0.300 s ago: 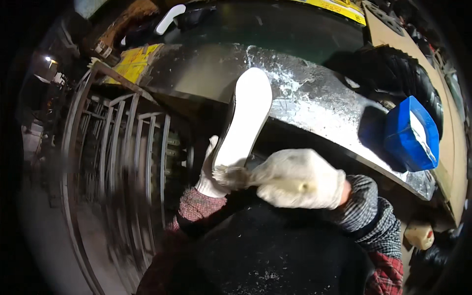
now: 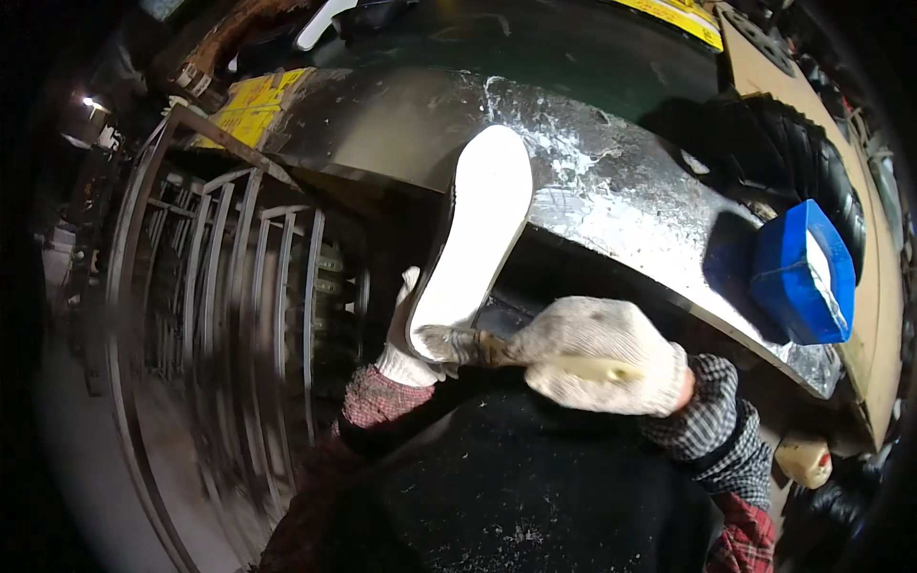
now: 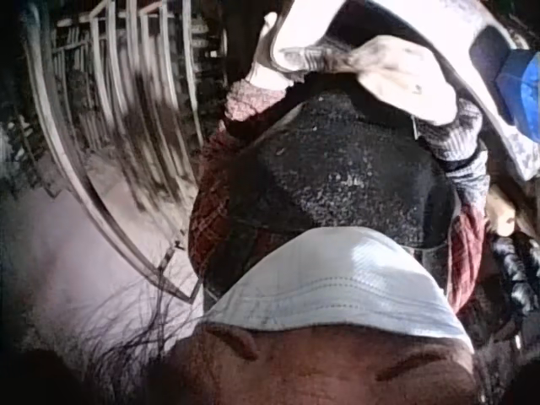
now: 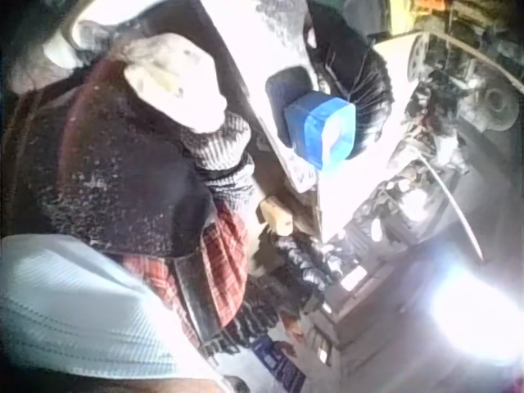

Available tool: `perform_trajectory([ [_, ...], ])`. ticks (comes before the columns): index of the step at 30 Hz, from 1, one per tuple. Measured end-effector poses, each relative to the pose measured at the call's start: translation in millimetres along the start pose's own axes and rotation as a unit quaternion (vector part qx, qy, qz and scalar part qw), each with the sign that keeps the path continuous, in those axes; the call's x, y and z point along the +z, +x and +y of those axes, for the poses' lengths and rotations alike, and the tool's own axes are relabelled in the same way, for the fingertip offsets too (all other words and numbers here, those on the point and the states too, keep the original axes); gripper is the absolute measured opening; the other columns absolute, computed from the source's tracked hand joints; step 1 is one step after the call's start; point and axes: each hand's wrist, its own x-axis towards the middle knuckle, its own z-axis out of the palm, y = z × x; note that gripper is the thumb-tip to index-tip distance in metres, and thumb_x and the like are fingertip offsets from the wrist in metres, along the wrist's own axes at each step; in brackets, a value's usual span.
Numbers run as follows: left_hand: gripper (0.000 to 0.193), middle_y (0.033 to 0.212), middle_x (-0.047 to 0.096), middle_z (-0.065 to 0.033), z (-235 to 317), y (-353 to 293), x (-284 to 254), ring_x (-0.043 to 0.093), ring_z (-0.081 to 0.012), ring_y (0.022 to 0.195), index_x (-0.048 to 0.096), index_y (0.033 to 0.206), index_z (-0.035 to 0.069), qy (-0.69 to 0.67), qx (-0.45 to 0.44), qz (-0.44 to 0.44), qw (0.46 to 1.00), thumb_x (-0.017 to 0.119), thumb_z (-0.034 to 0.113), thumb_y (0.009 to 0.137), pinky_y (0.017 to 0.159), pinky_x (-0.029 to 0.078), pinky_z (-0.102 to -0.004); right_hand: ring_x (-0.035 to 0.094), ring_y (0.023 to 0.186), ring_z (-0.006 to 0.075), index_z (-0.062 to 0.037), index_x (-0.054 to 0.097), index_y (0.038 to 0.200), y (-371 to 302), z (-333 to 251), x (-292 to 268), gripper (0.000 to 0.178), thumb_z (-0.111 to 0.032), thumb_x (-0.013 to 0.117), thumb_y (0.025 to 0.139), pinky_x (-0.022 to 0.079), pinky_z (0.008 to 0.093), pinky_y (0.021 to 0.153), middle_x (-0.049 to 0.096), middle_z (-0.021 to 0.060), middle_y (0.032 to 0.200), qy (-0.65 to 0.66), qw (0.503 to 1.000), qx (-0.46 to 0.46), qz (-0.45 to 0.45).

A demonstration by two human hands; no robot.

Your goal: The person applies liquid from a container to the edges of shoe uppers and the surface of soles using a brush, placing each item on a rack after coating.

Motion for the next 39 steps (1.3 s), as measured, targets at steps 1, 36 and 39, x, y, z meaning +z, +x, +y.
perform_trajectory([
  [1, 0.081, 0.106, 0.063, -0.0306, 7.4, -5.1, -17.7, 0.068, -0.0458, 0.073, 0.048, 0.133, 0.002, 0.005, -0.029, -0.047, 0.998, 0.038, 0.071, 0.09, 0.045, 0.057, -0.0462, 0.067, 0.092, 0.0246, 0.0006, 0.067, 0.104, 9.5, 12.9, -4.4, 0.021, -0.015, 0.068, 0.09, 0.055, 0.033, 0.083, 0.068, 0.015, 0.105, -0.035, 0.998, -0.044, 0.015],
  [36, 0.036, 0.074, 0.039, -0.0071, -60.2, 326.8, 168.6, 0.049, -0.0248, 0.073, 0.05, 0.096, 0.009, 0.517, 0.015, 0.078, 0.852, 0.06, 0.043, 0.095, 0.075, 0.049, -0.0418, 0.059, 0.084, 0.0188, 0.0037, 0.059, 0.109, -231.3, -6.7, -86.1, 0.026, 0.001, 0.054, 0.084, 0.051, 0.0294, 0.077, 0.057, 0.0144, 0.103, -0.155, 0.727, -0.117, 0.659],
  [39, 0.048, 0.086, 0.057, -0.0186, -110.8, 345.9, 171.5, 0.057, -0.0347, 0.085, 0.056, 0.109, 0.0, 0.461, -0.065, 0.114, 0.878, 0.055, 0.047, 0.096, 0.082, 0.052, -0.0474, 0.061, 0.082, 0.0194, 0.0031, 0.062, 0.109, -247.9, 5.7, -85.2, 0.024, -0.002, 0.063, 0.086, 0.051, 0.0297, 0.073, 0.059, 0.0143, 0.101, -0.163, 0.735, -0.136, 0.644],
])
